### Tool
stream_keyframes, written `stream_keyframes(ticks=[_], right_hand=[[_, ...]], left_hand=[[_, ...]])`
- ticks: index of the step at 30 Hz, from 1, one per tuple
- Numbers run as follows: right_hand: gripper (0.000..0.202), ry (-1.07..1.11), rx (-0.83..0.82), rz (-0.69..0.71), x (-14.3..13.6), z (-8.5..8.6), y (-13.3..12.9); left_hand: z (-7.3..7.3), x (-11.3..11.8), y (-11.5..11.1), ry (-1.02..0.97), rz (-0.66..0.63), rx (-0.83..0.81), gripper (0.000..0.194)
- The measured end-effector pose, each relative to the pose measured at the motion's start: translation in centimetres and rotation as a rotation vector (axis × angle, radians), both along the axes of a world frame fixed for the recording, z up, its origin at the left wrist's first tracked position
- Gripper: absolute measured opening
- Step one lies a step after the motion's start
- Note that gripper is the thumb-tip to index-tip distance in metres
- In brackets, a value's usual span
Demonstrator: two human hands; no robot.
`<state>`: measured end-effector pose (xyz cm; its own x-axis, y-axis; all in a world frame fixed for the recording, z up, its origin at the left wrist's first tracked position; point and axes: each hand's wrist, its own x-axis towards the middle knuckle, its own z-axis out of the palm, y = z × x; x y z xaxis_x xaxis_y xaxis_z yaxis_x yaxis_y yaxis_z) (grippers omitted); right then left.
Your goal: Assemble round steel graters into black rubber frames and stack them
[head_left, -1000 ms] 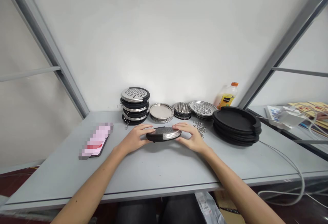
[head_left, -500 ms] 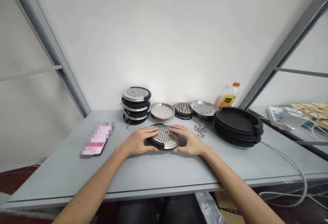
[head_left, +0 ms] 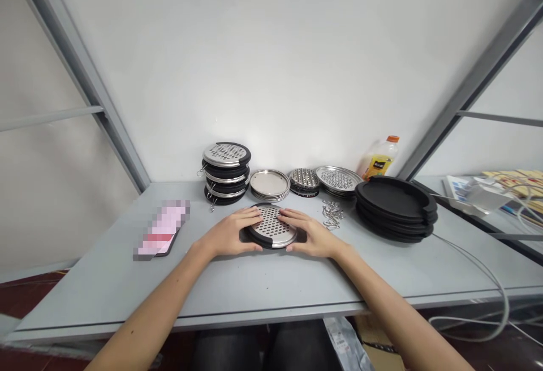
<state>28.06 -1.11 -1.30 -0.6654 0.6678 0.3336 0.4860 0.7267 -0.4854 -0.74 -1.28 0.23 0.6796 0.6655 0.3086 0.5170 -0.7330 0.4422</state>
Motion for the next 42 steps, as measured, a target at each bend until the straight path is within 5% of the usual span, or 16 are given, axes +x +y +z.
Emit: stream_keyframes(ticks=[8, 15, 22, 28, 34, 38, 42], right_hand=[[0.071, 0.12, 0.111, -0.022, -0.1, 0.1, 0.0], [0.038, 0.388, 0.069, -0.055, -0.8, 0.4, -0.8], [0.028, 0.763, -0.187, -0.337, -0.8, 0.1, -0.2], [0.041, 0.966, -0.57, -0.284, -1.2, 0.3, 0.3], [0.042, 0.861, -0.857, -0.248, -1.4, 0.2, 0.0], [0.045, 0.729, -0.778, -0.263, -1.5, 0.2, 0.1], [0.05, 0.469, -0.448, -0.305, -1.4, 0.0, 0.2]], left_hand=[[0.2, 0.3, 0.0, -0.146, 0.013, -0.092, 0.067], [0.9, 0.8, -0.6, -0.35, 0.069, -0.179, 0.056], [0.5, 0.5, -0.4, -0.395, 0.119, -0.041, 0.051], [0.9, 0.8, -1.1, -0.201, 0.118, 0.065, 0.075], [1.3, 1.2, -1.5, -0.06, 0.082, 0.088, 0.101], [1.1, 1.4, -1.5, 0.068, 0.024, 0.033, 0.112], [0.7, 1.3, -1.4, 0.144, 0.002, 0.003, 0.109]])
